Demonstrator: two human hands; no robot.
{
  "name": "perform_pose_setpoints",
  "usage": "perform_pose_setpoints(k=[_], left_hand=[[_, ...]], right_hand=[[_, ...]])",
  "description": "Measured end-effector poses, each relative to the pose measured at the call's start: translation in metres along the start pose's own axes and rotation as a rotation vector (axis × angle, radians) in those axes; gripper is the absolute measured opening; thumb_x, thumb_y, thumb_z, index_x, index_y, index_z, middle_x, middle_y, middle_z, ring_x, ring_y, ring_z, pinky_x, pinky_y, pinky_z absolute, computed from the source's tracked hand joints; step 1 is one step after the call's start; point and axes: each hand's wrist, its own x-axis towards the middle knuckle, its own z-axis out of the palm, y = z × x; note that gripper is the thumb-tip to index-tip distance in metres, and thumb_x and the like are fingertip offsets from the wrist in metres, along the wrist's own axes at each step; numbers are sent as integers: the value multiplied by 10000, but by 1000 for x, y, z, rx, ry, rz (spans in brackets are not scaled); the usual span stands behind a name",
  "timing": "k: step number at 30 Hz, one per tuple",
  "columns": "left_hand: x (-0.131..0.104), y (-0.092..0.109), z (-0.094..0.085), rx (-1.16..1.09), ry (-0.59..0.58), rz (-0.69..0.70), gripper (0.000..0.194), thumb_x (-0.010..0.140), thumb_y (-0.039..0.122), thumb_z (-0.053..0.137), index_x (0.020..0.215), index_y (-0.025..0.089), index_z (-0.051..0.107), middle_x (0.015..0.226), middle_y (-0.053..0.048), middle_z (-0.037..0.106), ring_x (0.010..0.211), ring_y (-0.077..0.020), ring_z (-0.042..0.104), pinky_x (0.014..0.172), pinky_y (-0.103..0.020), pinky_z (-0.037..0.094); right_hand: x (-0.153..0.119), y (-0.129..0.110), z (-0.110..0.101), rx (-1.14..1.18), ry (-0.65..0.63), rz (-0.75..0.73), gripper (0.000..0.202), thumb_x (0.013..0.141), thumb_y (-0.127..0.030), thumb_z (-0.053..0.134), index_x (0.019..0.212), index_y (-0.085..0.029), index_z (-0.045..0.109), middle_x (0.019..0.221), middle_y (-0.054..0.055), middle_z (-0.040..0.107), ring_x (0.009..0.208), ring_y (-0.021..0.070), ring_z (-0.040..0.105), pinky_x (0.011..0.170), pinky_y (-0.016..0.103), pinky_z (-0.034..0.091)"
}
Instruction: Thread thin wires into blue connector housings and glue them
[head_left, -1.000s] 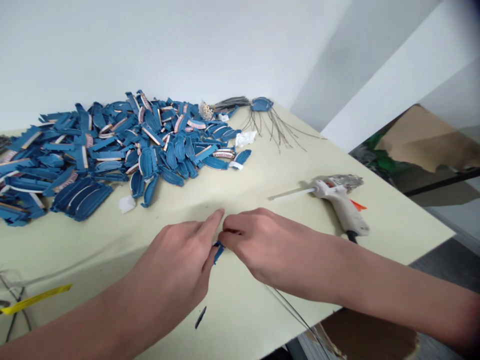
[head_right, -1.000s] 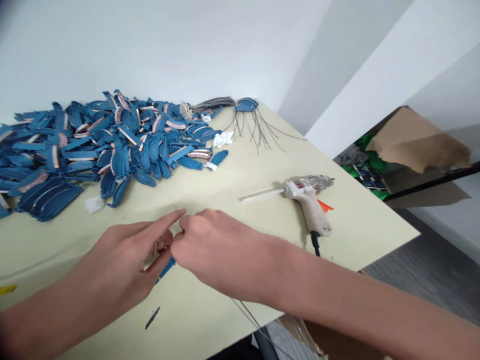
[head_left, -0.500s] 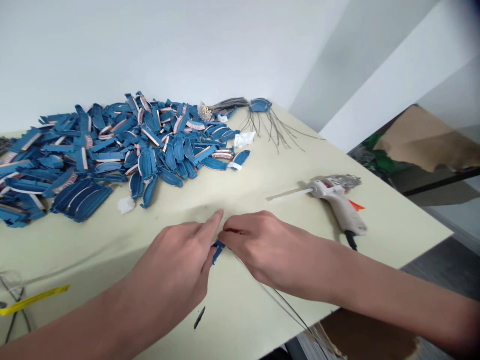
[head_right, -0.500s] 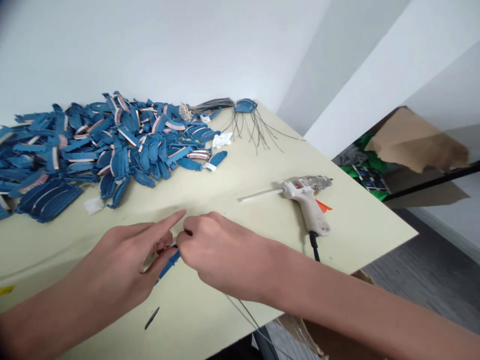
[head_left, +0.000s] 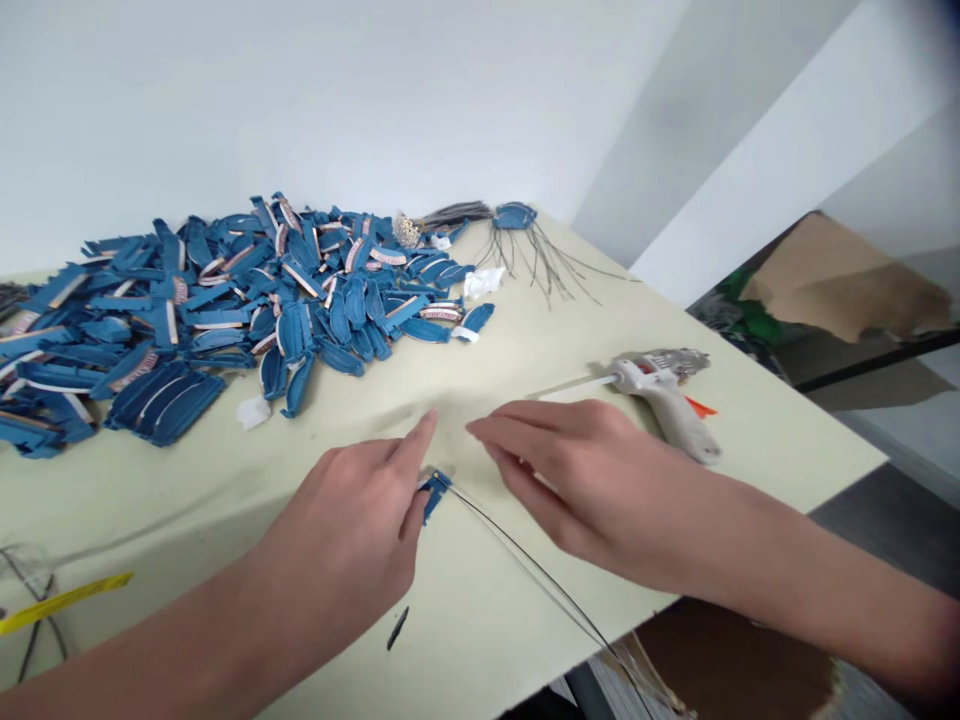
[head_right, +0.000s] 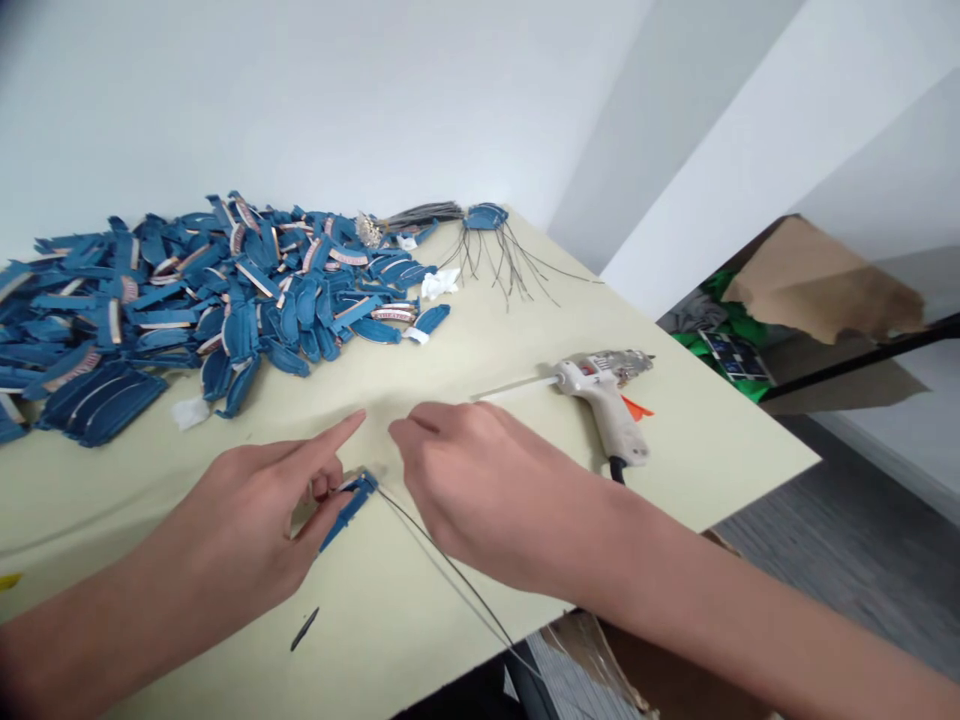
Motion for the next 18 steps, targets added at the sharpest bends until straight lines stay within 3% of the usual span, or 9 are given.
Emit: perform_pose_setpoints(k=[2, 4, 6, 8, 9, 10, 13, 15, 18], left_hand=[[2, 1, -2, -9, -7, -17, 470, 924, 151, 459, 1390, 98, 490, 892, -74, 751, 697, -208, 683, 637, -377, 556], [3, 1, -5, -13, 1, -25, 466, 926, 180, 460, 1386, 117, 496, 932, -84, 753, 778, -233, 708, 693, -412, 577], [2, 1, -9, 0, 26, -12, 468, 921, 195, 459, 1384, 133, 491, 939, -80, 748, 824, -247, 716, 723, -439, 588], [0, 2, -15, 22, 68, 5, 466, 928, 202, 435, 1391, 172, 477, 944, -65, 740, 833, -240, 717, 722, -435, 590], [-1, 1, -18, 37, 93, 6, 462, 936, 210, 419, 1395, 200, 469, 955, -56, 737, 838, -234, 716, 722, -426, 588], [-3, 1, -20, 50, 116, 3, 458, 944, 223, 406, 1399, 231, 461, 970, -45, 737, 851, -229, 717, 731, -420, 587], [-7, 0, -25, 75, 159, 5, 455, 960, 254, 393, 1412, 287, 430, 985, -16, 743, 870, -210, 726, 756, -383, 591], [-10, -2, -26, 89, 167, 31, 435, 970, 271, 393, 1403, 291, 432, 1011, -14, 750, 887, -203, 736, 745, -349, 599], [-16, -3, -27, 118, 196, 22, 403, 991, 326, 395, 1390, 320, 448, 1014, 6, 764, 895, -203, 748, 735, -321, 612]], right_hand=[[-12, 7, -6, -102, 116, 122, 268, 948, -164, 426, 863, -147, 680, 713, 70, 645, 570, 194, 587, 543, 344, 395], [-32, 18, -11, -280, 185, 344, 266, 951, -288, 457, 798, -172, 642, 654, 62, 624, 514, 187, 549, 520, 336, 362], [-56, 29, -12, -503, 167, 619, 354, 950, -487, 496, 837, -172, 611, 679, 94, 630, 540, 211, 566, 509, 332, 323], [-76, 41, -5, -571, 55, 804, 482, 945, -580, 501, 990, -109, 594, 814, 184, 642, 717, 288, 633, 590, 366, 395], [-83, 46, 0, -526, 9, 863, 526, 927, -602, 521, 1029, -89, 581, 886, 218, 629, 774, 319, 634, 630, 386, 425], [-88, 50, 6, -476, 44, 942, 522, 905, -600, 545, 1014, -90, 574, 910, 227, 609, 809, 352, 623, 666, 417, 441], [-92, 61, 19, -280, 133, 1041, 304, 894, -448, 517, 888, -146, 557, 882, 190, 578, 840, 378, 599, 724, 475, 457], [-92, 66, 18, -170, 187, 1067, 203, 870, -365, 490, 774, -190, 526, 803, 154, 568, 814, 366, 598, 739, 499, 464], [-96, 71, 6, 90, 339, 1124, 215, 829, -371, 527, 670, -228, 504, 690, 112, 567, 782, 348, 617, 771, 528, 497]])
